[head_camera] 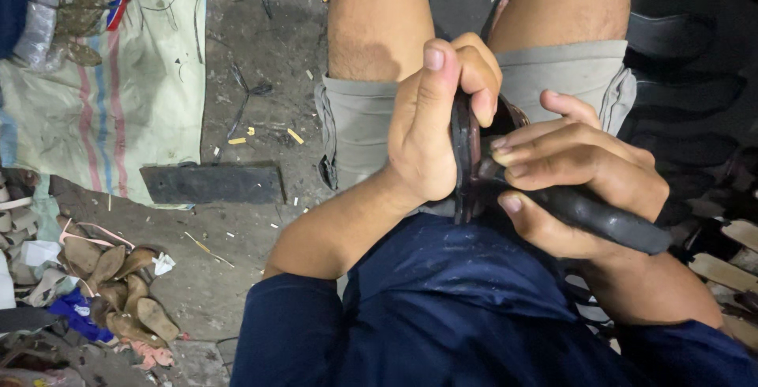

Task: The person is repairing brown sandals by attaching black soles to them. They use a hammer to tap the soles into place and a grinding wheel to smooth the edges. The person handles multiple sandals, inspecting and adjusting them during the process.

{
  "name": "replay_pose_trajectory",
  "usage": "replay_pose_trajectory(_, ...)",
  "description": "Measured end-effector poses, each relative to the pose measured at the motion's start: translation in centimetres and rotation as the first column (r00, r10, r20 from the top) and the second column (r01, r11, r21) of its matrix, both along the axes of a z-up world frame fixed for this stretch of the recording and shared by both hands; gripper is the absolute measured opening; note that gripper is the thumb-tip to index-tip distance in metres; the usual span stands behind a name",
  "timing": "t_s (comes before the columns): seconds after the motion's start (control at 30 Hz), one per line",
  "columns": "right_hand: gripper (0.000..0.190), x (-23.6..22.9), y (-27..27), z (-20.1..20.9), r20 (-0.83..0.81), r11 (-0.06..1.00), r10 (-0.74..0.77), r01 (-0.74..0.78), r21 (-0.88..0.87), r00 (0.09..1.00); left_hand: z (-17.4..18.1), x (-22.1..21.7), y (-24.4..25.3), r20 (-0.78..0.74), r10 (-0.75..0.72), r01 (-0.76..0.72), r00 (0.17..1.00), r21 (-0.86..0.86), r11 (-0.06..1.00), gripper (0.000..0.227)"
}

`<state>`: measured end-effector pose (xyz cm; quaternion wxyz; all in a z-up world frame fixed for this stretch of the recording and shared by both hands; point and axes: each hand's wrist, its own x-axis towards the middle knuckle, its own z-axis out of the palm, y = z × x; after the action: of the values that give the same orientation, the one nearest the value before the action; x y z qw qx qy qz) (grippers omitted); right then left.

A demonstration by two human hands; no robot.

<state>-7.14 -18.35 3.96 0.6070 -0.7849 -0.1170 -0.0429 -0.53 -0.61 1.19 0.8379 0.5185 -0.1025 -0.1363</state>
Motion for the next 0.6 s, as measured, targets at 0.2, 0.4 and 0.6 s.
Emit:
replay_pose_trajectory(0.2, 0.018, 0.4, 2.2, -1.2, 0.203, 0.996, -0.088, 0.089, 0.007, 0.975, 0.0, -0.5, -0.9, -0.004, 0.068, -0.068, 0.998, 0.005, 0.998, 0.062)
replay_pose_trajectory(0.4, 0.019, 1.7, 0.3, -0.5, 0.029, 0.998, 0.069, -0.069, 0.01, 0.997, -0.4, 0.2, -0.9, -0.016, 0.047, -0.046, 0.999, 0.013, 0.999, 0.062)
replay_pose_trajectory(0.6, 0.019, 1.9, -0.3, -0.4, -0.008, 0.991, 0.061, -0.059, 0.118, 0.998, -0.7, 0.2, -0.5, 0.031, 0.009, -0.009, 0.999, 0.017, 1.0, 0.059)
